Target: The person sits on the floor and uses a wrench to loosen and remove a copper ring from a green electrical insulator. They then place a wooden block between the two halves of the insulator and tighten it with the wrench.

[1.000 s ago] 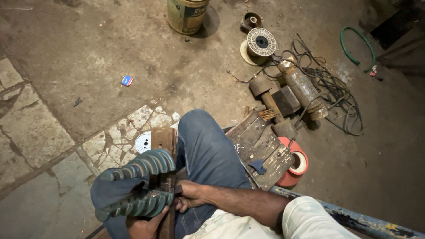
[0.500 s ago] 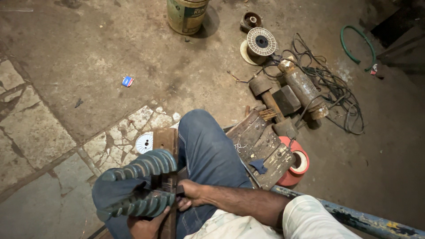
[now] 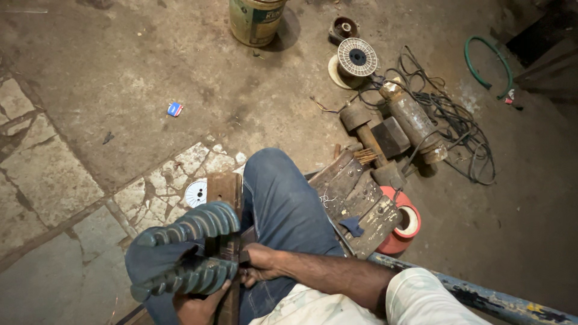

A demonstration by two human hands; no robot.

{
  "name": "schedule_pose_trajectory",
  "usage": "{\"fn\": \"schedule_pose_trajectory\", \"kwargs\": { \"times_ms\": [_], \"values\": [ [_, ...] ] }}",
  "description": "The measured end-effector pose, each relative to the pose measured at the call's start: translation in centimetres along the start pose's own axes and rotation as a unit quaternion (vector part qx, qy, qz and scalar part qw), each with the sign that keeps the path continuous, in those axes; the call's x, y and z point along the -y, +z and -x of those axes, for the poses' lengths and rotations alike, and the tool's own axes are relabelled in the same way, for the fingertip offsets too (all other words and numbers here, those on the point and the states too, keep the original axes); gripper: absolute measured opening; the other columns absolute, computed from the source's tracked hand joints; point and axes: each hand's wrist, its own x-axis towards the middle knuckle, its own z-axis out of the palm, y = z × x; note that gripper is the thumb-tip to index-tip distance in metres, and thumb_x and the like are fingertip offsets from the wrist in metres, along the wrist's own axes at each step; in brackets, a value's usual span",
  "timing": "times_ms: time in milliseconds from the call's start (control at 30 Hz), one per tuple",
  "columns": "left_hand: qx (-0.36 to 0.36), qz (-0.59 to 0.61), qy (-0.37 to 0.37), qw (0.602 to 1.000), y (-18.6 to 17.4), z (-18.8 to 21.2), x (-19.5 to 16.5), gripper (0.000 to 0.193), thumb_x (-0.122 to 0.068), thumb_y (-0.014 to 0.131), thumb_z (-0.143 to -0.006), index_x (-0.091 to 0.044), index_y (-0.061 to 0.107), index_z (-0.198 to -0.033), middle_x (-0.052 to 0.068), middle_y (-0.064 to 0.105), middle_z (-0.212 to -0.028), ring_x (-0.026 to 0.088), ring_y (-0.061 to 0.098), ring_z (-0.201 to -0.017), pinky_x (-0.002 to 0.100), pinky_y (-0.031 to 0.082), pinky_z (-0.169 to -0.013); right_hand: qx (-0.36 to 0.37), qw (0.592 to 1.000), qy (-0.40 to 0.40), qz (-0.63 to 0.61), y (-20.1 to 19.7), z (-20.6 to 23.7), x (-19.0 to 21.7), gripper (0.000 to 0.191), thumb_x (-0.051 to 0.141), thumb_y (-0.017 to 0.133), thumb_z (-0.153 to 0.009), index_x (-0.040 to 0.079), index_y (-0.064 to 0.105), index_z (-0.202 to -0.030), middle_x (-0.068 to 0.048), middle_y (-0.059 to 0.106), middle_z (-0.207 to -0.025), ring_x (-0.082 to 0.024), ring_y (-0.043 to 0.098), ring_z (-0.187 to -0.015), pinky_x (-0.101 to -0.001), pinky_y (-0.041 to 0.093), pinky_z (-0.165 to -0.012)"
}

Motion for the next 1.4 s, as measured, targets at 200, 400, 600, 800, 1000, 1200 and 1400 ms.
{"fn": "schedule_pose_trajectory", "kwargs": {
  "times_ms": [200,400,600,800,1000,1200,1400],
  "values": [
    [0.011,0.055,-0.060,0.997,-0.1,-0.1,-0.4,0.039,-0.021,0.091,-0.065,-0.007,0.076,-0.099,0.008,0.075,-0.104,0.024,0.073,-0.094,0.038,0.056,-0.086,0.027,0.999,-0.006,-0.029,-0.7,-0.6,-0.3,0.020,0.007,0.053,-0.111,0.006,0.061,-0.093,-0.001,0.057,-0.074,-0.012,0.055,-0.057,-0.0244,0.044,-0.045],
    [0.008,0.001,0.000,1.000,-0.3,-0.4,-0.2,0.036,-0.021,0.090,-0.066,-0.010,0.077,-0.098,0.008,0.073,-0.105,0.025,0.072,-0.096,0.039,0.055,-0.088,0.011,0.999,-0.025,-0.027,1.1,0.1,0.5,0.018,0.012,0.053,-0.110,0.006,0.063,-0.096,-0.003,0.059,-0.077,-0.014,0.058,-0.060,-0.0272,0.047,-0.048],
    [0.014,0.065,-0.098,0.993,-0.2,-0.2,-1.0,0.042,-0.021,0.090,-0.066,-0.006,0.074,-0.103,0.009,0.074,-0.107,0.023,0.073,-0.094,0.037,0.056,-0.086,-0.067,0.998,-0.020,0.006,1.6,0.6,0.7,0.026,0.018,0.044,-0.103,0.006,0.067,-0.102,-0.008,0.067,-0.085,-0.019,0.062,-0.064,-0.0321,0.053,-0.055],
    [0.040,0.047,-0.077,0.995,0.1,0.3,-0.2,0.043,-0.019,0.092,-0.063,-0.009,0.076,-0.101,0.008,0.075,-0.109,0.020,0.073,-0.098,0.034,0.055,-0.091,0.247,0.948,-0.015,-0.200,-0.4,-0.7,-0.4,0.024,0.002,0.041,-0.111,-0.001,0.059,-0.096,-0.010,0.065,-0.089,-0.021,0.064,-0.072,-0.0330,0.055,-0.058],
    [0.030,0.117,-0.146,0.982,0.8,0.3,0.2,0.045,-0.023,0.091,-0.066,-0.007,0.075,-0.105,0.008,0.074,-0.112,0.021,0.072,-0.102,0.035,0.054,-0.094,0.031,0.999,-0.014,-0.027,0.6,0.5,0.1,0.023,0.003,0.044,-0.110,0.001,0.059,-0.092,-0.008,0.063,-0.085,-0.020,0.061,-0.069,-0.0322,0.052,-0.056],
    [0.052,0.110,-0.132,0.984,0.7,-0.8,0.5,0.047,-0.026,0.091,-0.067,-0.007,0.074,-0.107,0.009,0.074,-0.113,0.024,0.071,-0.103,0.038,0.053,-0.095,0.081,0.996,-0.025,-0.037,1.1,0.4,0.3,0.023,0.005,0.046,-0.109,0.003,0.058,-0.089,-0.007,0.060,-0.081,-0.018,0.058,-0.065,-0.0314,0.050,-0.053],
    [0.059,0.091,-0.116,0.987,3.1,-4.4,-0.3,0.049,-0.030,0.090,-0.069,-0.007,0.074,-0.109,0.010,0.073,-0.114,0.027,0.070,-0.105,0.041,0.052,-0.096,0.070,0.997,-0.033,-0.028,-0.7,-0.1,-0.4,0.024,0.006,0.048,-0.108,0.005,0.057,-0.086,-0.005,0.057,-0.076,-0.017,0.055,-0.062,-0.0306,0.047,-0.051]
  ]
}}
